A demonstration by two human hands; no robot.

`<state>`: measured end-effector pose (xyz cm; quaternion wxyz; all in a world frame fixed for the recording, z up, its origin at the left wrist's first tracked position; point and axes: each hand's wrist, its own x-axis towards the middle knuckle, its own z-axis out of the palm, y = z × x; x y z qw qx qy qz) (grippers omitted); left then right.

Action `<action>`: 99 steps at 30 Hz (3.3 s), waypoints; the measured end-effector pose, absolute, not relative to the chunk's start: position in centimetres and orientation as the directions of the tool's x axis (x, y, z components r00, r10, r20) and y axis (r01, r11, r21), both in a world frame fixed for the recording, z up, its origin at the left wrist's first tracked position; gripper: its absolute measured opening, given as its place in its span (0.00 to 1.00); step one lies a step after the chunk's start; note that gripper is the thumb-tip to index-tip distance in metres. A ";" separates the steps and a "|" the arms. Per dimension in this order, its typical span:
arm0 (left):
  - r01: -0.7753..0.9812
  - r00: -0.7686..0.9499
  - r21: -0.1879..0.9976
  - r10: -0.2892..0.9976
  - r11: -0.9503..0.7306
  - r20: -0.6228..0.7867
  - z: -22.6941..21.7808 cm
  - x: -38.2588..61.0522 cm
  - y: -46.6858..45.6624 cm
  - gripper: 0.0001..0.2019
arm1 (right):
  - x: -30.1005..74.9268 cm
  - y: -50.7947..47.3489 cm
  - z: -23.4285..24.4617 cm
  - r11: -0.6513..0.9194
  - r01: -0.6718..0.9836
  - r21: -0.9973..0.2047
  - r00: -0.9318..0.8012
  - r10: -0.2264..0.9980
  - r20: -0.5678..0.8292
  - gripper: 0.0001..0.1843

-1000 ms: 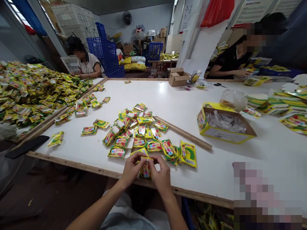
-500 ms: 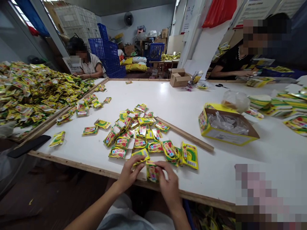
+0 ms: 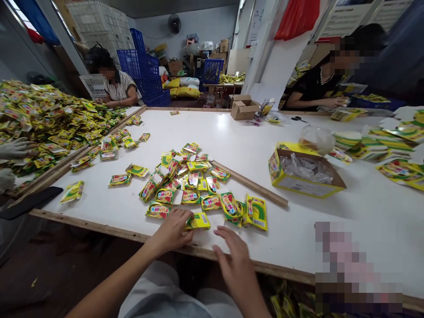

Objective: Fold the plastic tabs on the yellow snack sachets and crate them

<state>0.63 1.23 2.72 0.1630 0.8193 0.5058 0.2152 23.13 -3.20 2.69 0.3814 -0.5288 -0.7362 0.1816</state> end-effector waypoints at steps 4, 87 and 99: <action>0.567 0.404 0.698 0.886 -0.437 0.227 4.3 0.9 0.8 0.12 | 18.4 -1.5 0.8 0.380 0.541 -0.750 -0.197 0.925 0.326 0.19; 0.284 0.096 0.953 0.992 -0.106 0.082 -0.8 3.7 0.0 0.10 | 25.5 3.0 0.3 0.091 0.898 -0.430 0.069 0.937 0.343 0.23; -0.047 0.014 0.993 0.994 -0.111 0.112 -1.4 4.1 0.4 0.23 | 19.7 1.0 -1.2 0.242 0.712 -0.659 0.034 0.926 0.377 0.31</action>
